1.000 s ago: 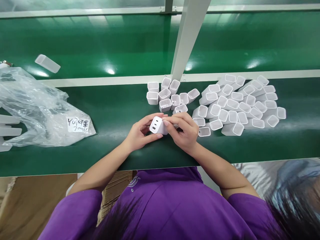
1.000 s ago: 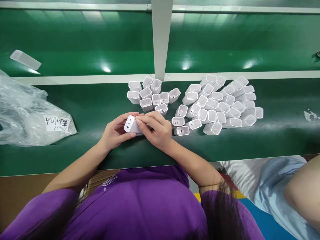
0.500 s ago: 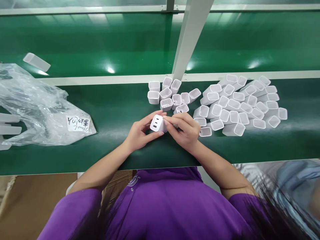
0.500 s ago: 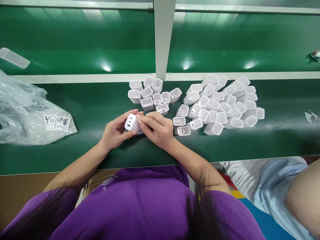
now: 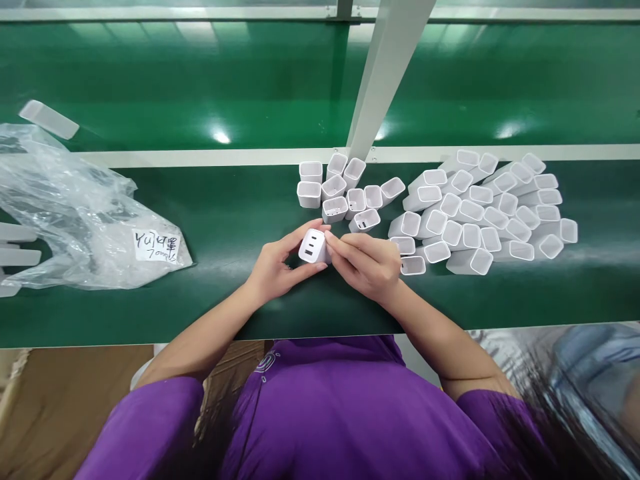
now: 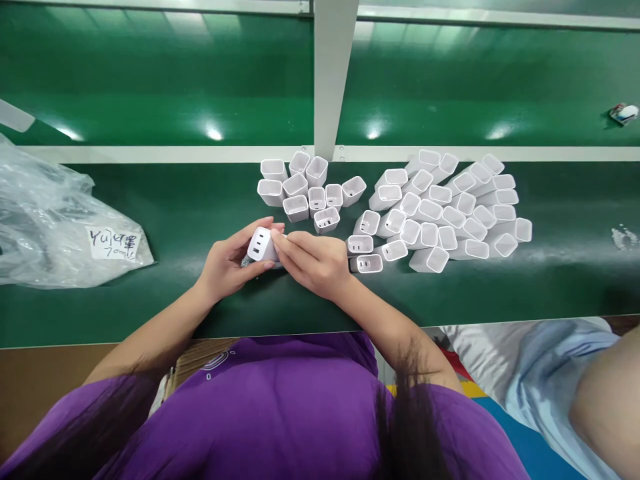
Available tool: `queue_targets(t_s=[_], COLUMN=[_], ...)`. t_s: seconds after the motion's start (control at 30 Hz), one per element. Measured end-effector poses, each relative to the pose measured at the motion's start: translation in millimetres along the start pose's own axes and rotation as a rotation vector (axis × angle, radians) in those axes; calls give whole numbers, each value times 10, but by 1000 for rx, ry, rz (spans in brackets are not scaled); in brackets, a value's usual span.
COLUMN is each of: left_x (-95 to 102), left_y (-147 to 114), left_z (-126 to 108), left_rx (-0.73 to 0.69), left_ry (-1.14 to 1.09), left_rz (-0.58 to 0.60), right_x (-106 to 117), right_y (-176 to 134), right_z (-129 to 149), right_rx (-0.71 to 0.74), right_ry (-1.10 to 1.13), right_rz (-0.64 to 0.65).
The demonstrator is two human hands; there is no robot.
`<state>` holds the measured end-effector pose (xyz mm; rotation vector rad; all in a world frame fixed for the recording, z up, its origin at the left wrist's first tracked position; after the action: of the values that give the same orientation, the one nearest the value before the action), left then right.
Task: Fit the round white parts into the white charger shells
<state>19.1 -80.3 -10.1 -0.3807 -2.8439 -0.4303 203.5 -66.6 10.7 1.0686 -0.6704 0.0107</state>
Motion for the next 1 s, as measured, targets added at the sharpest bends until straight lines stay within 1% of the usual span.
queue_targets(t_s=[0.07, 0.1, 0.13, 0.17, 0.23, 0.27, 0.3, 0.33, 0.37, 0.4, 0.47, 0.57, 0.63, 0.67, 0.73, 0.8, 0.9, 1.0], left_x=[30, 45, 59, 69, 71, 61, 46, 28, 10, -7, -31, -45, -38, -33, -22, -22, -26, -20], left_y=[1, 2, 2, 5, 17, 27, 40, 54, 68, 82, 102, 109, 102, 94, 74, 44, -2, -28], left_z=[18, 29, 42, 55, 80, 89, 94, 94, 91, 85, 75, 73, 75, 74, 70, 62, 44, 4], left_rx=[18, 26, 36, 52, 115, 162, 215, 267, 313, 349, 388, 387, 348, 323, 277, 257, 235, 179], left_ry=[5, -13, -53, -120, -312, -413, -506, -579, -629, -657, -668, -625, -578, -548, -481, -418, -265, -25], left_rz=[-4, -6, -13, -26, -47, -55, -61, -66, -69, -73, -78, -68, -74, -79, -84, -62, -44, -83], right_x=[9, 10, 5, -6, -44, -64, -83, -100, -116, -131, -157, -190, -201, -201, -189, -161, -116, -108], right_y=[8, 15, 21, 26, 25, 19, 11, 4, 0, -2, -3, -22, -44, -53, -67, -75, -85, -100], right_z=[-14, -28, -49, -74, -131, -159, -183, -200, -206, -202, -164, -62, 8, 37, 71, 76, 83, 115], right_rx=[-36, -97, -189, -313, -625, -795, -959, -1103, -1212, -1290, -1386, -1480, -1508, -1495, -1390, -1214, -923, -733], right_ry=[55, 138, 250, 379, 646, 765, 871, 966, 1051, 1122, 1230, 1356, 1436, 1463, 1440, 1272, 914, 646], right_rz=[45, 77, 115, 157, 213, 208, 175, 129, 86, 57, 49, 126, 201, 238, 279, 235, 124, 140])
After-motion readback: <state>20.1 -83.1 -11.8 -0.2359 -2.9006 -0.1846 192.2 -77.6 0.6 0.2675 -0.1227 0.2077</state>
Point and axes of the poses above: each hand's wrist, its own y-axis towards the middle knuckle, its own x-axis out of the back of the hand, z = x × y, the point moved 2 cm from there along y, towards the middle knuckle, and after that the axes turned 3 degrees about -x, right-handed, at the moved point
